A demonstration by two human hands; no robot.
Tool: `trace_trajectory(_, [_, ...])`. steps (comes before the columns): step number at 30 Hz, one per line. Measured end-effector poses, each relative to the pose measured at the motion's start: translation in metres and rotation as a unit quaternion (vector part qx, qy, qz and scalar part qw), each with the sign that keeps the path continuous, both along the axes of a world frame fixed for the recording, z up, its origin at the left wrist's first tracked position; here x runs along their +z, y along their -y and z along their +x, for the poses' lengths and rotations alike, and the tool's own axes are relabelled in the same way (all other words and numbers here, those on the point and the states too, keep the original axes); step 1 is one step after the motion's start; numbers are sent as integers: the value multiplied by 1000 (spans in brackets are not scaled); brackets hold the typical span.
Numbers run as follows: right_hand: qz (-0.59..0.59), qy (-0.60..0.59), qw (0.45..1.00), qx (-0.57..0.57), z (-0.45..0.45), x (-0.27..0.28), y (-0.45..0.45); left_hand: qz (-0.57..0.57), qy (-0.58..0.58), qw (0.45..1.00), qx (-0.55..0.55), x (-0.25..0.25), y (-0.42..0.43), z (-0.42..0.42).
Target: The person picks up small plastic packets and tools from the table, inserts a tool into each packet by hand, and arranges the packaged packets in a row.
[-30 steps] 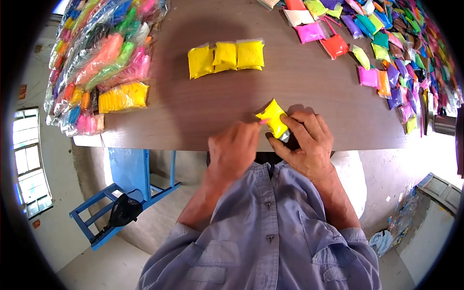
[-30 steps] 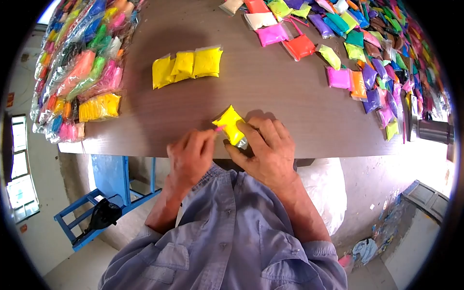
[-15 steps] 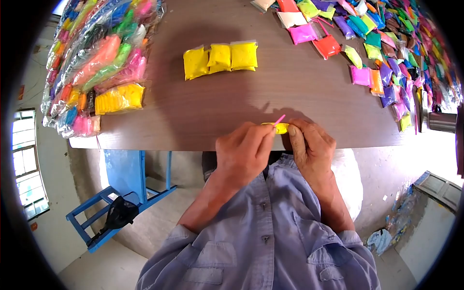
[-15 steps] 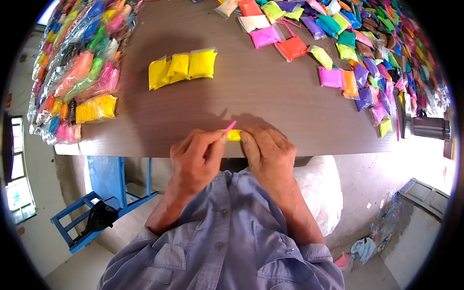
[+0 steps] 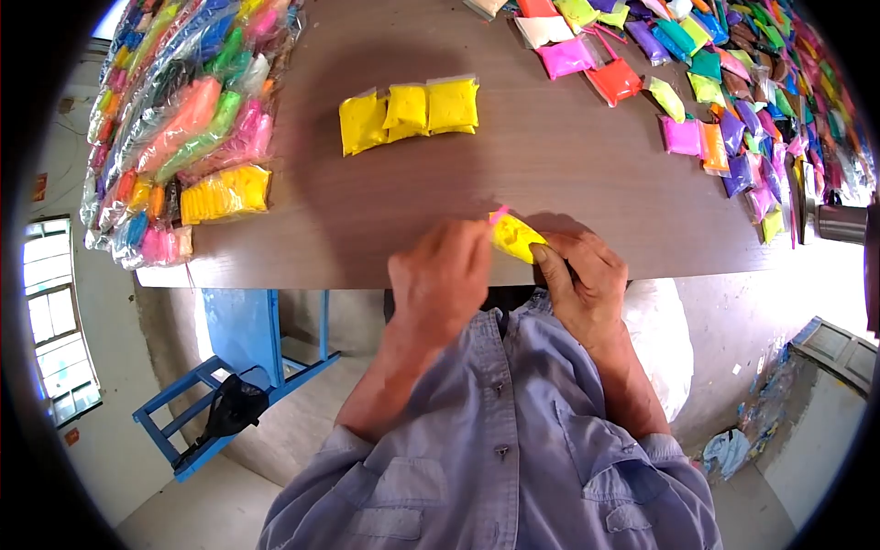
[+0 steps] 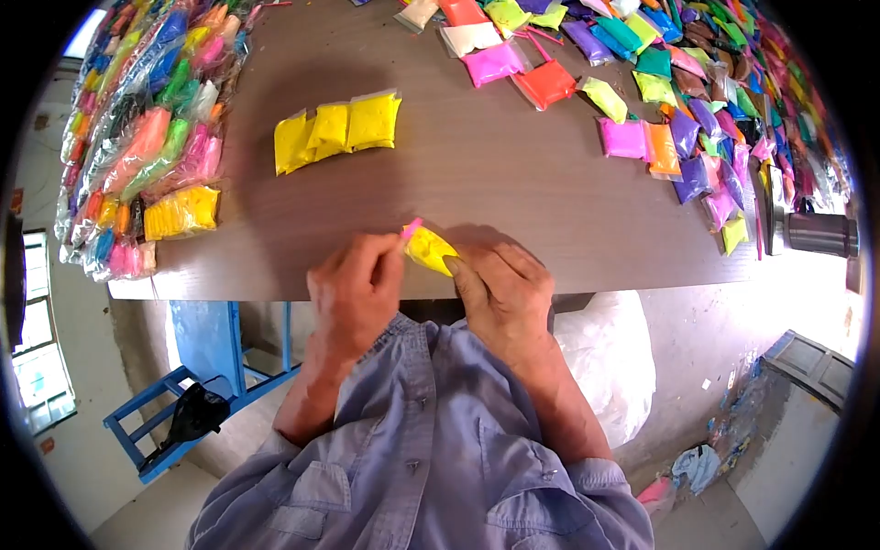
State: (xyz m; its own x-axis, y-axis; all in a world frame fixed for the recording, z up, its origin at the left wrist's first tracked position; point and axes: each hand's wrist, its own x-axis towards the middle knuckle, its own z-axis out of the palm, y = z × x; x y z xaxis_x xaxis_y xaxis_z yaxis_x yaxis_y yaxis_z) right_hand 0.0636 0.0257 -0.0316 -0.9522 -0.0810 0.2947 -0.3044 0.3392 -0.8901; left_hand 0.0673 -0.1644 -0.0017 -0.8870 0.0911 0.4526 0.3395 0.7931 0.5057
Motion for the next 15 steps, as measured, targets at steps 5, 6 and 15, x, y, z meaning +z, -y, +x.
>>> trace_trajectory(5, [-13, 10, 1000, -10, 1, 1, 1, 50, 10, 998, 29, 10, 4, -1])
trace_trajectory(6, [-33, 58, 998, -19, 3, 2, 1, 60, 28, 998, 4, 16, -4, 4])
trace_trajectory(15, [43, -17, 999, -14, 0, 3, 1, 43, 17, 999, 29, -5, -1, -4])
